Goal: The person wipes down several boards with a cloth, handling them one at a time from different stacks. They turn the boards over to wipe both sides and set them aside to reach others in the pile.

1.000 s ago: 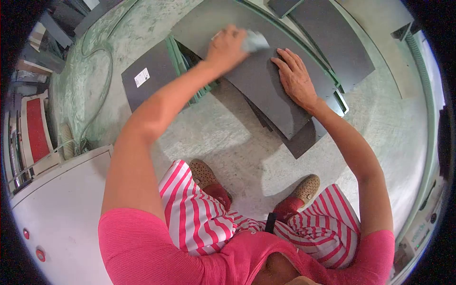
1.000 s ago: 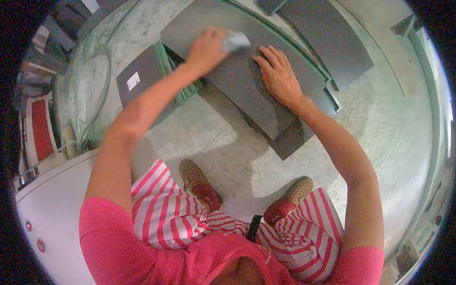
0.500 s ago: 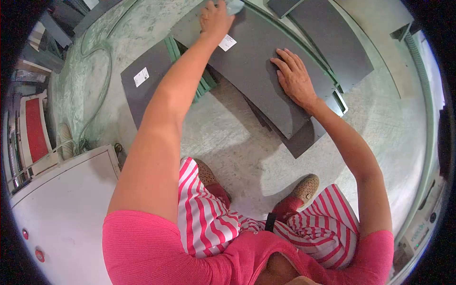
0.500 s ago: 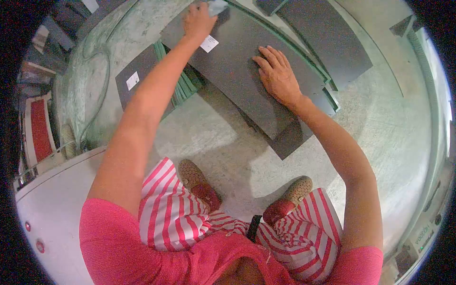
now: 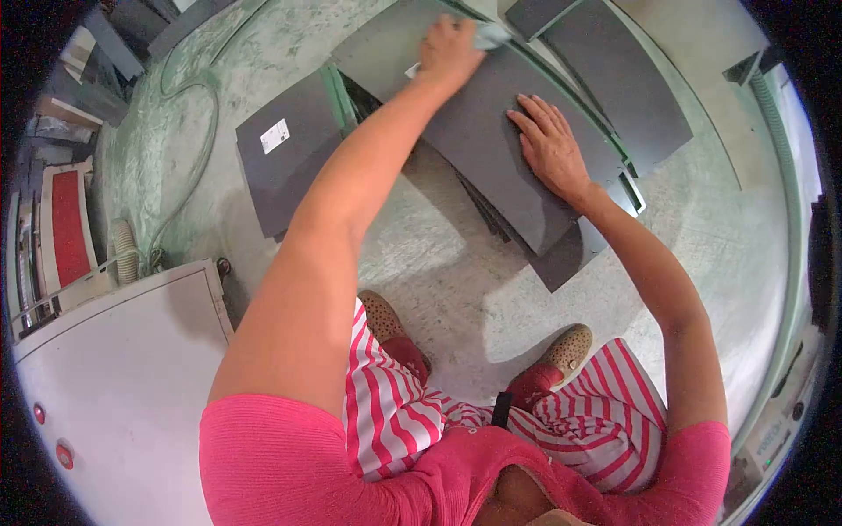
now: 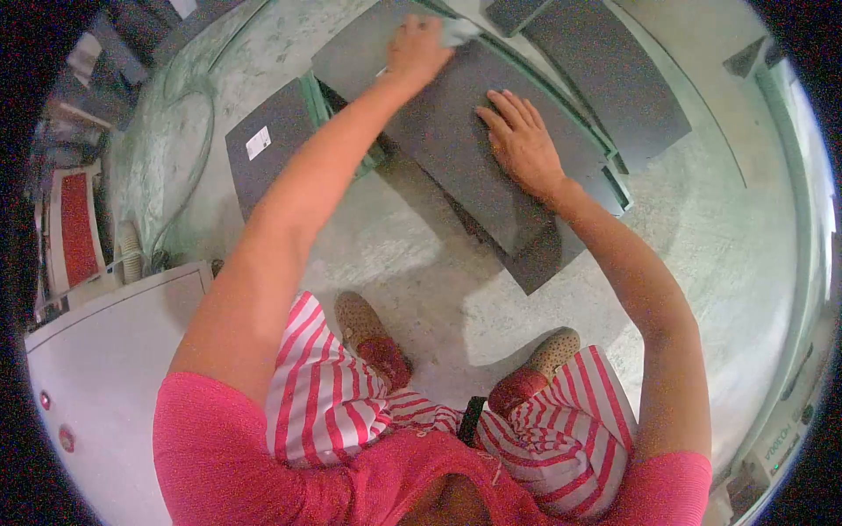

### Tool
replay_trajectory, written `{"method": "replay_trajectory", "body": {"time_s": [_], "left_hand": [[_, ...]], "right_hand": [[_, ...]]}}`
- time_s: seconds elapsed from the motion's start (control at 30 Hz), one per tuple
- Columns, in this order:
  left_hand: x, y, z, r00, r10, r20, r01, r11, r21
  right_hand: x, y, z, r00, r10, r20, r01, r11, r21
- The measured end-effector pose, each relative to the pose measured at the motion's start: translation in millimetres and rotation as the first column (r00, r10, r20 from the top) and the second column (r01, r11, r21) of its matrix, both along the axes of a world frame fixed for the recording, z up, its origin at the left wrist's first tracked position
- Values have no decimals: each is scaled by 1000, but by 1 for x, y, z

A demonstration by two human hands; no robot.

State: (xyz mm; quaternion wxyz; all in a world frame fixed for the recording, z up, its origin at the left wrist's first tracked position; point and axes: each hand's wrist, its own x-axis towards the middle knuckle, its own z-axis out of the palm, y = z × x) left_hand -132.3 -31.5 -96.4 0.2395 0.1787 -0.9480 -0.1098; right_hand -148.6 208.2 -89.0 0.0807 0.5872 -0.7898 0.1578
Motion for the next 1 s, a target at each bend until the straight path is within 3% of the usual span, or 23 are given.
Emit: {"method": "replay_trajectory", "body": {"time_s": [0.1,0.23,0.27,0.33,0.37,0.4,0.43,0.47,0.53,0.57,0.6,0.63,0.67,0.73,0.83,0.9,1.0], "left_hand": [[6,-15,-5,995,91,46,-93,994,58],[20,14,5,992,79,102,-96,980,172],[23,23,9,986,65,154,-96,976,198],[24,25,20,979,47,198,-91,971,223],[26,19,27,944,-209,255,29,823,567],[27,15,37,862,-460,214,83,545,834],[33,18,66,838,-457,298,-139,348,927],[33,11,68,839,-459,291,-127,355,926],[36,-12,52,947,-130,292,-233,345,909],[38,-25,38,950,-133,284,-223,349,910],[41,-39,20,975,-46,219,-116,733,670],[43,-46,5,993,6,119,-38,960,276],[45,-46,-7,993,8,115,-40,960,276],[56,-37,-17,998,-23,54,20,999,50],[64,-30,-24,992,-1,127,-3,1000,26],[67,-27,-28,991,10,136,-13,1000,24],[67,-26,-23,974,12,224,-26,998,60]], "right_hand": [[2,-1,-1,999,-24,38,24,1000,-6],[3,-4,8,950,-9,312,50,991,-126],[0,-9,11,953,-19,304,59,991,-124],[-5,-27,22,957,99,273,-15,956,-294],[-8,-38,27,969,108,222,-45,962,-269],[-11,-46,28,972,103,213,-42,961,-273],[-14,-53,23,976,93,195,-48,974,-221],[-17,-60,18,981,83,176,-53,984,-170],[-29,-67,5,985,54,163,-29,988,-153],[-35,-68,3,991,70,116,-58,993,-104],[-38,-68,3,993,88,74,-84,995,-51],[-41,-67,6,994,88,69,-84,995,-51],[-44,-65,11,990,49,131,-43,998,-53],[-50,-55,20,982,16,188,-6,999,-51],[-47,-27,25,973,-45,224,51,998,-22],[-31,-7,21,983,-159,91,159,987,7],[17,17,31,976,-196,90,186,977,108]]}}
